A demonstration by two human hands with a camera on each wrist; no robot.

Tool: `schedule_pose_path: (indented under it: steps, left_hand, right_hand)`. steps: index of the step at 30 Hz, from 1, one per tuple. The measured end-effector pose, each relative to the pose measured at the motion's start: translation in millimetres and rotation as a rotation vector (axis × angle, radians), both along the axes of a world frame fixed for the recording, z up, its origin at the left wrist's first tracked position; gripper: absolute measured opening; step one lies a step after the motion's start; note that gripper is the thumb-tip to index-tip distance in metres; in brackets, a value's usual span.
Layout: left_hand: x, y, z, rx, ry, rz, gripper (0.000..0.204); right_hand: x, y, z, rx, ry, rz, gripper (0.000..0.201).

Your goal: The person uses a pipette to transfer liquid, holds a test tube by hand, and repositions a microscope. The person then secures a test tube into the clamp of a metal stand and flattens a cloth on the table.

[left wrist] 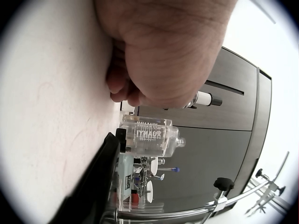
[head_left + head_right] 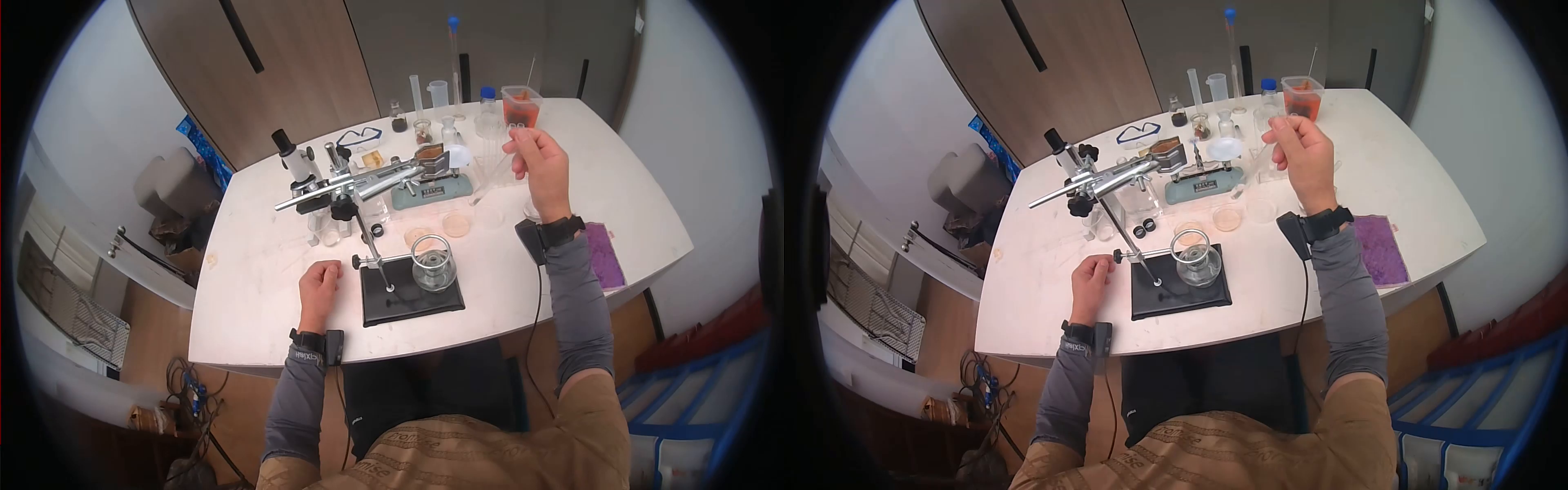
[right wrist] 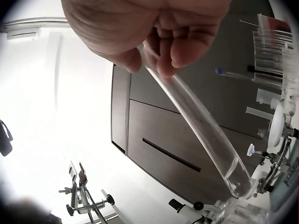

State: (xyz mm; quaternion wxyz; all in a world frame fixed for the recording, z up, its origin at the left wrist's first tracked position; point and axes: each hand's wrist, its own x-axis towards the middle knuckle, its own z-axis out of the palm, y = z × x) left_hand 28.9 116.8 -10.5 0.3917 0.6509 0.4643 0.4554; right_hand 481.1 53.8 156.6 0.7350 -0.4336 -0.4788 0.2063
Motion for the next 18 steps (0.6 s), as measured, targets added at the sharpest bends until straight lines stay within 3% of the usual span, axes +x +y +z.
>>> schedule_pose_path:
  steps: [8, 12, 15, 17, 18]
  left_hand:
    - [-2, 8, -11, 0.002, 0.001, 0.007, 0.024]
    - [-3, 5, -3, -0.014, -0.031, -0.024, 0.024]
    - [-2, -2, 5, -0.036, -0.095, -0.014, 0.024]
    - [-1, -8, 10, 0.195, -0.083, 0.116, 0.022]
    - [1, -18, 25, 0.198, -0.086, 0.118, 0.022]
  right_hand:
    - [-35, -56, 166, 0.28, -0.16, 0.082, 0.033]
    - [-59, -61, 201, 0.237, -0.39, 0.041, 0.036]
    - [-81, -61, 203, 0.187, -0.487, 0.032, 0.034]
    - [-91, -62, 200, 0.171, -0.505, 0.056, 0.032]
    - [-94, -60, 197, 0.177, -0.512, 0.064, 0.031]
